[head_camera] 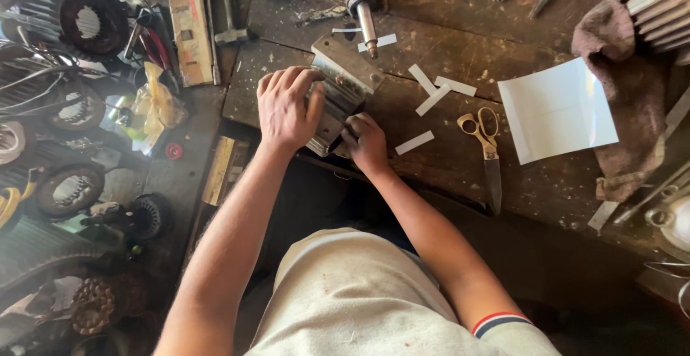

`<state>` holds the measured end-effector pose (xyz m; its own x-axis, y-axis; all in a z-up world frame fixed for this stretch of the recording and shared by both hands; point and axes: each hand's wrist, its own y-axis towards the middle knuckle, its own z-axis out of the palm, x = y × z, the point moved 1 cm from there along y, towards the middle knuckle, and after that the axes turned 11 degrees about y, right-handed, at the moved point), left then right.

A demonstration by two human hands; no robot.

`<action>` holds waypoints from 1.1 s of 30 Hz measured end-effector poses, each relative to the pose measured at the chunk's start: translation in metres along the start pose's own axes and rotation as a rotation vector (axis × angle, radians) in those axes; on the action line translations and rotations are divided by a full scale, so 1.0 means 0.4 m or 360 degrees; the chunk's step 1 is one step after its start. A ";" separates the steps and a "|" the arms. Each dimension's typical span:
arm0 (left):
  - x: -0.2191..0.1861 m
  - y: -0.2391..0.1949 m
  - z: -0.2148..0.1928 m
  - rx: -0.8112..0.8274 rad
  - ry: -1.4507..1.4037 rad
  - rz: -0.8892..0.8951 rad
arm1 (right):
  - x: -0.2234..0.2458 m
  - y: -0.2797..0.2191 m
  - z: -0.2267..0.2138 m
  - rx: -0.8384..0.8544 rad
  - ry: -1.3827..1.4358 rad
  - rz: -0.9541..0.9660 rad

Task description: The person cuts white paper into small strips using scissors and inserts them into slots on a metal motor housing. The person repeats this process multiple times, handling the paper and motor housing throughout the clip.

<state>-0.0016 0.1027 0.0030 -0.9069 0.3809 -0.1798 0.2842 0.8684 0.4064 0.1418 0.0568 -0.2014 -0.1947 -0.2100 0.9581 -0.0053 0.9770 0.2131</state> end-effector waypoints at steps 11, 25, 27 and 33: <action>-0.001 -0.002 0.002 0.0019 0.0025 -0.0022 | 0.035 0.025 0.031 -0.0271 0.0340 0.0505; -0.004 0.002 0.001 0.0040 0.0011 -0.0027 | 0.057 0.008 -0.011 -0.0028 0.0066 -0.0200; -0.002 0.009 0.002 0.0005 0.0024 -0.0010 | 0.050 -0.005 -0.018 -0.0033 0.0095 -0.0041; -0.003 0.001 0.007 0.0014 0.0002 -0.0011 | 0.056 0.005 -0.005 -0.0089 0.0205 -0.0064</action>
<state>0.0003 0.1034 0.0008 -0.9094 0.3743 -0.1814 0.2804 0.8739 0.3972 0.1395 0.0540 -0.1793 -0.0680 -0.2552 0.9645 0.0450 0.9650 0.2585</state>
